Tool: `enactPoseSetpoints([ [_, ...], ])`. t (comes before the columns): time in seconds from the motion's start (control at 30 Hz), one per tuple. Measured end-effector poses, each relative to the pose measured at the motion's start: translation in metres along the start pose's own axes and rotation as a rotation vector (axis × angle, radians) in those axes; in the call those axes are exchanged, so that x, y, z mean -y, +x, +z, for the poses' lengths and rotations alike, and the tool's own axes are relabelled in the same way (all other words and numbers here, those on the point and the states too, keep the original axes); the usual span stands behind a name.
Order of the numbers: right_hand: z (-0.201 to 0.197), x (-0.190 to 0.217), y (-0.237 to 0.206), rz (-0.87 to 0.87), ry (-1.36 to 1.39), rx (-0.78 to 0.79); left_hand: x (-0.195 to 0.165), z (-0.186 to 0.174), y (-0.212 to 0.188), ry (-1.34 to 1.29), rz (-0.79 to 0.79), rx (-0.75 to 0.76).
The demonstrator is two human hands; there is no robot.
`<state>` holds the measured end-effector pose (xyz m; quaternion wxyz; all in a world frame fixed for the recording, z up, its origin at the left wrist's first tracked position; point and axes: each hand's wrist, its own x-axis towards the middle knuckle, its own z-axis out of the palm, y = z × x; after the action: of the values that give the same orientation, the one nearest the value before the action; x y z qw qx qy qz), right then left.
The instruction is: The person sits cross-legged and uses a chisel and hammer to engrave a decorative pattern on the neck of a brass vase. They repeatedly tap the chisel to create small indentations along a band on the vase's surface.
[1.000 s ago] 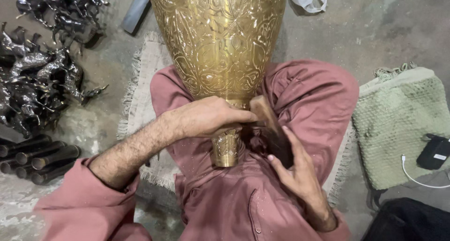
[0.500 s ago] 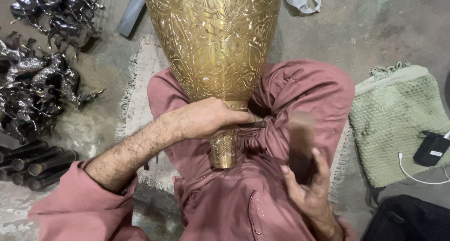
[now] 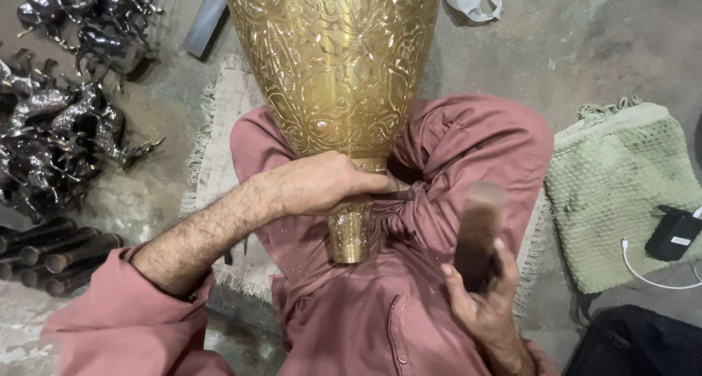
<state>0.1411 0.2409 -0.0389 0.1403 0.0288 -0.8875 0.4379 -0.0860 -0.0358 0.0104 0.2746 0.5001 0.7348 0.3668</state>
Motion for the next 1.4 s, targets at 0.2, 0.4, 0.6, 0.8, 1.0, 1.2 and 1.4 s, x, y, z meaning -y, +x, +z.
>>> enactPoseSetpoints([
  [0.2, 0.001, 0.007, 0.003, 0.145, 0.274, 0.022, 0.001, 0.001, 0.002, 0.022, -0.028, 0.016],
  [0.4, -0.004, 0.015, 0.014, -0.103, -0.104, -0.02, 0.002, -0.001, 0.004, 0.042, -0.072, 0.079],
  [0.6, -0.005, 0.017, 0.012, 0.13, 0.134, 0.028, 0.002, 0.0, 0.007, 0.083, -0.105, 0.118],
  [0.8, -0.002, 0.013, 0.007, 0.104, 0.084, -0.005, -0.003, -0.003, 0.007, 0.045, -0.036, 0.076],
  [1.0, -0.002, 0.008, 0.002, 0.089, -0.005, 0.017, -0.002, -0.003, 0.007, 0.053, -0.302, 0.25],
  [1.2, 0.002, 0.005, -0.007, 0.136, 0.064, -0.004, -0.009, -0.006, 0.009, 0.074, 0.065, -0.018],
  [1.4, 0.003, 0.004, -0.009, 0.154, 0.092, -0.016, -0.017, -0.015, 0.011, -0.019, -0.554, 0.392],
])
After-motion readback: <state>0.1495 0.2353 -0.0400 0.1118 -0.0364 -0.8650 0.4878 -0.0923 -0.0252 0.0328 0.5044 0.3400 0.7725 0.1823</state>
